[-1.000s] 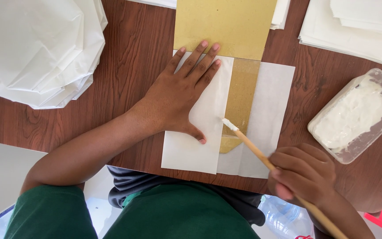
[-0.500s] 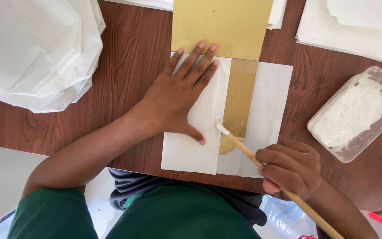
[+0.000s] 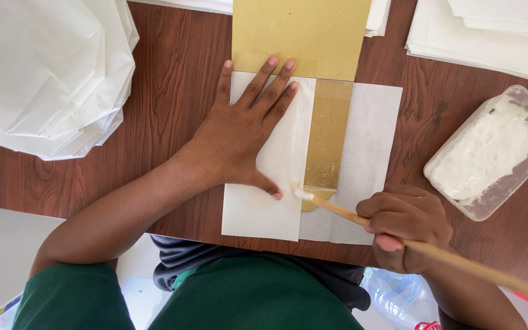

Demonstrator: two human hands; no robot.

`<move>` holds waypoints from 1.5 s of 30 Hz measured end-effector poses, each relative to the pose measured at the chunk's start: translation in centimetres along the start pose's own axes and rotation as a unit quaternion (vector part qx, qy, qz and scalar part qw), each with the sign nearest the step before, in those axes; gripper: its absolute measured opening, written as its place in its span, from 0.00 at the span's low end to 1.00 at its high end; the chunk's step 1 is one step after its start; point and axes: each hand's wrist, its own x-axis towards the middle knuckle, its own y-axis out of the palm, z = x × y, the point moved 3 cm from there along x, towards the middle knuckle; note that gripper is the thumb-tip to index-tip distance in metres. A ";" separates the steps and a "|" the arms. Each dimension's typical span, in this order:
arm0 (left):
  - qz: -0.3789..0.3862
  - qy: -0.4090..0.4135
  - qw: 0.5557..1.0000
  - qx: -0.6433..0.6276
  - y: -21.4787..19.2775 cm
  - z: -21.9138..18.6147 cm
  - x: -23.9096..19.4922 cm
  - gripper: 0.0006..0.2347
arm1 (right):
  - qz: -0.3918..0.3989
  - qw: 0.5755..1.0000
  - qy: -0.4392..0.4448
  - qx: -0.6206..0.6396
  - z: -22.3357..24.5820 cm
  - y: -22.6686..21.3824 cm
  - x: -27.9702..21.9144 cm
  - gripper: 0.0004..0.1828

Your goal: The person applies white adhesive to a strip of brown paper using a brush and then folds a white sheet of paper over it to create a crease. They continue to apply adhesive to the folded edges and press them down to secure the paper.

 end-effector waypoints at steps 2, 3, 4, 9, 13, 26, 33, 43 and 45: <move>-0.003 -0.005 1.000 0.000 0.0 0.0 -0.1 0.73 | -0.009 0.991 0.107 0.082 -0.5 -0.1 -0.4 0.28; -0.002 -0.006 1.000 0.000 0.0 0.0 -0.1 0.73 | -0.009 0.991 0.108 0.083 -0.9 0.2 -1.3 0.28; 0.004 -0.006 1.000 -0.002 0.0 0.0 -0.2 0.74 | -0.084 0.988 0.092 0.087 -1.2 0.1 -2.3 0.19; 0.011 -0.001 1.000 -0.011 0.1 0.1 -0.1 0.73 | -0.116 0.970 0.199 0.074 -1.5 0.2 -0.4 0.17; 0.012 0.008 1.000 -0.026 0.1 0.2 0.0 0.73 | -0.087 0.972 0.216 -0.016 -1.1 0.1 -0.9 0.21; 0.007 0.011 1.000 -0.021 0.0 0.1 0.0 0.74 | 0.080 0.988 -0.093 0.088 2.3 0.2 1.1 0.20; 0.012 0.007 1.000 -0.012 0.2 0.1 -0.1 0.75 | 0.098 0.993 -0.071 0.013 1.6 -1.1 -0.9 0.29; 0.009 0.008 1.000 -0.022 0.2 0.2 -0.2 0.74 | 0.050 0.994 -0.019 0.098 0.8 1.0 0.7 0.21; 0.011 0.015 1.000 -0.016 0.2 0.2 0.0 0.74 | 0.058 0.993 0.002 0.099 0.5 1.4 0.4 0.24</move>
